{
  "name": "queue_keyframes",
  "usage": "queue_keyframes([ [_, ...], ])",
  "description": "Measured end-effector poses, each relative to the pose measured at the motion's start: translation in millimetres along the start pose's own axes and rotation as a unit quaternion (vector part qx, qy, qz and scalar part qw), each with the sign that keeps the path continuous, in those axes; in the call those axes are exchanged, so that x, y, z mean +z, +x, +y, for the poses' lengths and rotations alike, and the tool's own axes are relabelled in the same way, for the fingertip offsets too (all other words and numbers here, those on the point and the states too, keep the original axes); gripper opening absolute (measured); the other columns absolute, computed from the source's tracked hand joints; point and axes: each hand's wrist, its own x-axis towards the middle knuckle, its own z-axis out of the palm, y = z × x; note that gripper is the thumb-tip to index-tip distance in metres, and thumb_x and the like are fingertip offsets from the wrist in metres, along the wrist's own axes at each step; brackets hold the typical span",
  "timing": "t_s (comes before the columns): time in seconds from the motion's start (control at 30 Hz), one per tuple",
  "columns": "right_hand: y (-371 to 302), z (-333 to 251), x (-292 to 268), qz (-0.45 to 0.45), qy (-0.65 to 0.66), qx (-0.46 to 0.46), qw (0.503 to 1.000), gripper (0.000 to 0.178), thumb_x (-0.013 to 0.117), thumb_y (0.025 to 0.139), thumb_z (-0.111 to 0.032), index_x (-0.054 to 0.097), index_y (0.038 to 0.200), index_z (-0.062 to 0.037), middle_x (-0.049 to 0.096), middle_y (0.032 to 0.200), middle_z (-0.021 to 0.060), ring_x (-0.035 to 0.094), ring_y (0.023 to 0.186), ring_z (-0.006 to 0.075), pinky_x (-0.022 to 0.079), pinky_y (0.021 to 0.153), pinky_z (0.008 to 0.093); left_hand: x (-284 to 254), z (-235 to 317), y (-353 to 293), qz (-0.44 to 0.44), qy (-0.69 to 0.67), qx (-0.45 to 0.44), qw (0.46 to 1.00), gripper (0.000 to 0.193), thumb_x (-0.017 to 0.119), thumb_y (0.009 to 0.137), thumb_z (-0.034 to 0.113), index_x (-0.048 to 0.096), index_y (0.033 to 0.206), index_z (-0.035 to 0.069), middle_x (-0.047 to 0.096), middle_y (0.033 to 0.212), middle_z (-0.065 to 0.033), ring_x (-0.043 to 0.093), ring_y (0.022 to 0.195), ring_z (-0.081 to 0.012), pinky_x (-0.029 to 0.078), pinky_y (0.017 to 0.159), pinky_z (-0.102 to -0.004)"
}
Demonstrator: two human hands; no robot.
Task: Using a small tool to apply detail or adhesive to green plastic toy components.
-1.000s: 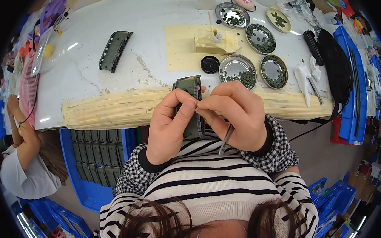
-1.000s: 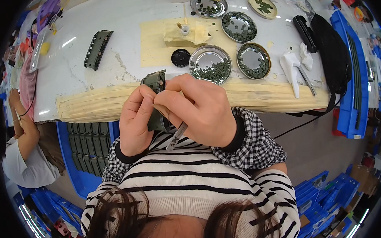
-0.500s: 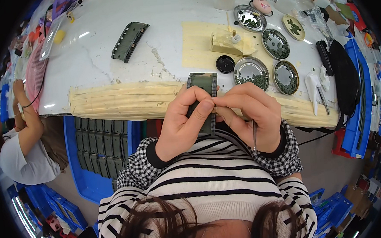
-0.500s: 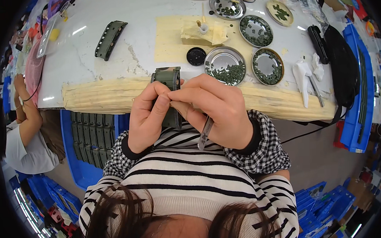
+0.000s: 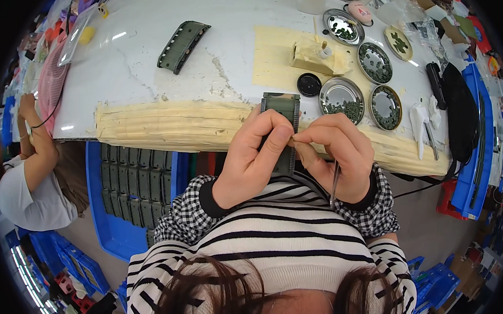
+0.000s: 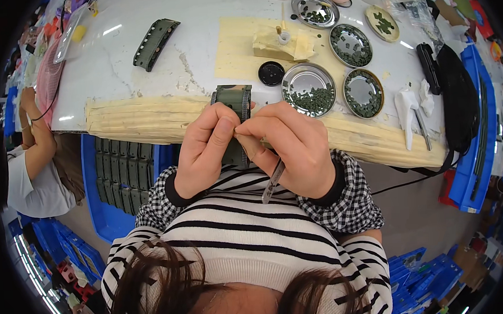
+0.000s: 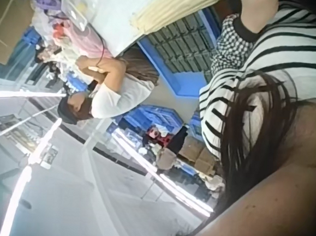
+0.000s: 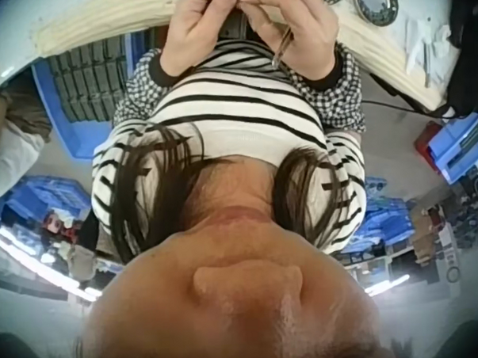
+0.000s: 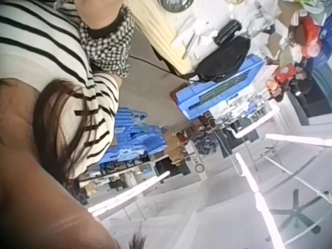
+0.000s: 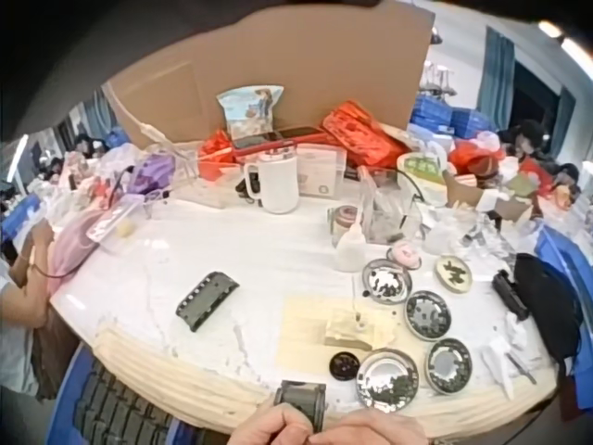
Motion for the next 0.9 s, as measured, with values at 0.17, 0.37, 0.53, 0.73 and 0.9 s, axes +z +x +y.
queue_keyframes([
  [0.17, 7, -3, -7, 0.031, -0.022, 0.028, 0.999, 0.025, 0.072, 0.07, 0.007, 0.062, 0.092, 0.0003, 0.059, 0.084, 0.0123, 0.062, 0.066, 0.0252, 0.05, 0.055, 0.0308, 26, 12, 1, 0.14, -0.127, 0.072, 0.979, 0.038, 0.048, 0.096, 0.003, 0.035, 0.132, 0.001, 0.058, 0.1, -0.0089, 0.055, 0.09, -0.0127, 0.044, 0.083, -0.0241],
  [0.37, 22, 1, -1, 0.055, -0.093, -0.047, 0.993, 0.022, 0.072, 0.072, 0.006, 0.062, 0.091, 0.0003, 0.058, 0.083, 0.0107, 0.059, 0.061, 0.022, 0.047, 0.05, 0.0291, 16, 10, 5, 0.14, 0.135, 0.16, 0.968, 0.071, 0.056, 0.085, -0.004, 0.022, 0.148, -0.001, 0.065, 0.112, -0.0202, 0.068, 0.083, -0.0233, 0.051, 0.077, -0.0277],
  [0.53, 24, 5, 5, 0.059, -0.118, -0.099, 0.986, 0.027, 0.071, 0.067, 0.005, 0.063, 0.092, 0.0001, 0.058, 0.08, 0.0097, 0.059, 0.059, 0.0226, 0.048, 0.051, 0.0298, 11, 20, 1, 0.12, 0.241, 0.142, 0.953, 0.066, 0.06, 0.078, -0.007, 0.038, 0.141, -0.003, 0.064, 0.111, -0.0187, 0.066, 0.08, -0.0282, 0.052, 0.072, -0.0315],
  [0.73, 22, 0, 3, 0.04, -0.131, -0.09, 0.986, 0.027, 0.071, 0.066, 0.004, 0.064, 0.092, 0.0012, 0.059, 0.081, 0.0111, 0.061, 0.062, 0.0245, 0.049, 0.054, 0.0309, 11, 12, 4, 0.128, 0.254, 0.198, 0.938, 0.069, 0.06, 0.075, -0.008, 0.038, 0.14, -0.003, 0.064, 0.111, -0.0184, 0.064, 0.075, -0.0287, 0.053, 0.068, -0.0334],
  [0.9, 21, 2, -1, 0.018, -0.136, -0.1, 0.985, 0.027, 0.071, 0.066, 0.003, 0.065, 0.092, 0.0014, 0.06, 0.082, 0.0116, 0.062, 0.065, 0.026, 0.05, 0.055, 0.0314, 13, 10, 3, 0.127, 0.249, 0.204, 0.938, 0.069, 0.06, 0.075, -0.008, 0.038, 0.14, -0.003, 0.064, 0.108, -0.0186, 0.063, 0.072, -0.0285, 0.052, 0.067, -0.0337],
])
